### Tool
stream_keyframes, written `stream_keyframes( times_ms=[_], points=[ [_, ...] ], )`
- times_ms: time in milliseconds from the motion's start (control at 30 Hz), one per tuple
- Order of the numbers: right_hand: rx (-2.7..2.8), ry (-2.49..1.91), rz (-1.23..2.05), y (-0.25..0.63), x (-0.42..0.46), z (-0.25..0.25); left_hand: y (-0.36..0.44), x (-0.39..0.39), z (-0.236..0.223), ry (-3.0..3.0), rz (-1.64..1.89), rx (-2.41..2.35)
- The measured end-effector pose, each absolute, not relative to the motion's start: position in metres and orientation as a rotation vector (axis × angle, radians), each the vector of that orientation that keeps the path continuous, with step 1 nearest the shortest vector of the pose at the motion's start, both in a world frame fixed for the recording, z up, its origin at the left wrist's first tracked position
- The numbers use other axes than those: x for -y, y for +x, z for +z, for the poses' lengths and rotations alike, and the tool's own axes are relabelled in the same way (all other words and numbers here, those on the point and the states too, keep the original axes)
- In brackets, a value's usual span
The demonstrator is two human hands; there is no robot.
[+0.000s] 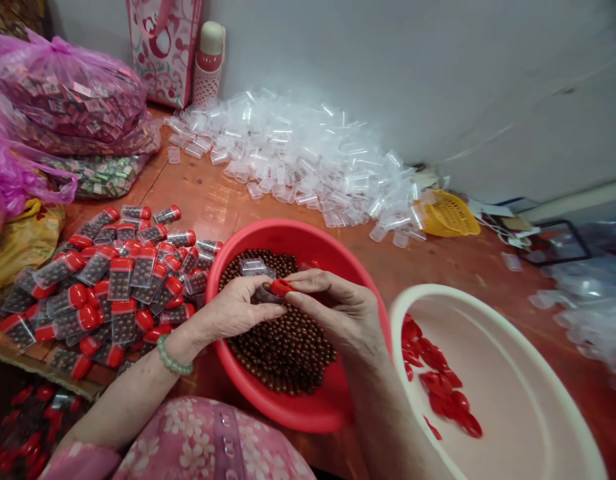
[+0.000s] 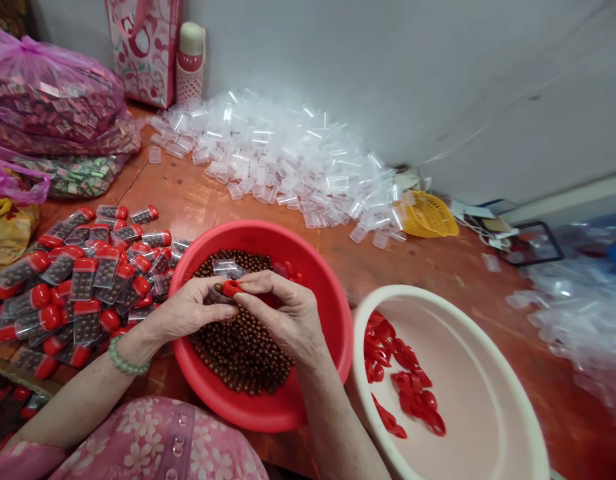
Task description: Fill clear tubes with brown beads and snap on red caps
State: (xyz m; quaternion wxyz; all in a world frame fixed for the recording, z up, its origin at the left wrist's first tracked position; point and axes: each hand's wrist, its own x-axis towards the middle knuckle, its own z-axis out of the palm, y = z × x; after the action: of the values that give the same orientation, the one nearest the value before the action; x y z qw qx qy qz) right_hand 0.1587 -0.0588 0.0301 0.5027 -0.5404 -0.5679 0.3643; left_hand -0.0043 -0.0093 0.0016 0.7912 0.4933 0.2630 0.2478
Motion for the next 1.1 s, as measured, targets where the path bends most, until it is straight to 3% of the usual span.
stream_keyframes(
  times_ms=[733,1100],
  points=[
    [1.496,-1.295,0.693,0.143,0.058,0.023,-0.004,0.006,0.005,0.922,0.554,-0.479],
    [1.872,-1.261,0.511,0.153,0.062,0.021,-0.008,0.01,-0.005,0.772,0.467,-0.434]
  ],
)
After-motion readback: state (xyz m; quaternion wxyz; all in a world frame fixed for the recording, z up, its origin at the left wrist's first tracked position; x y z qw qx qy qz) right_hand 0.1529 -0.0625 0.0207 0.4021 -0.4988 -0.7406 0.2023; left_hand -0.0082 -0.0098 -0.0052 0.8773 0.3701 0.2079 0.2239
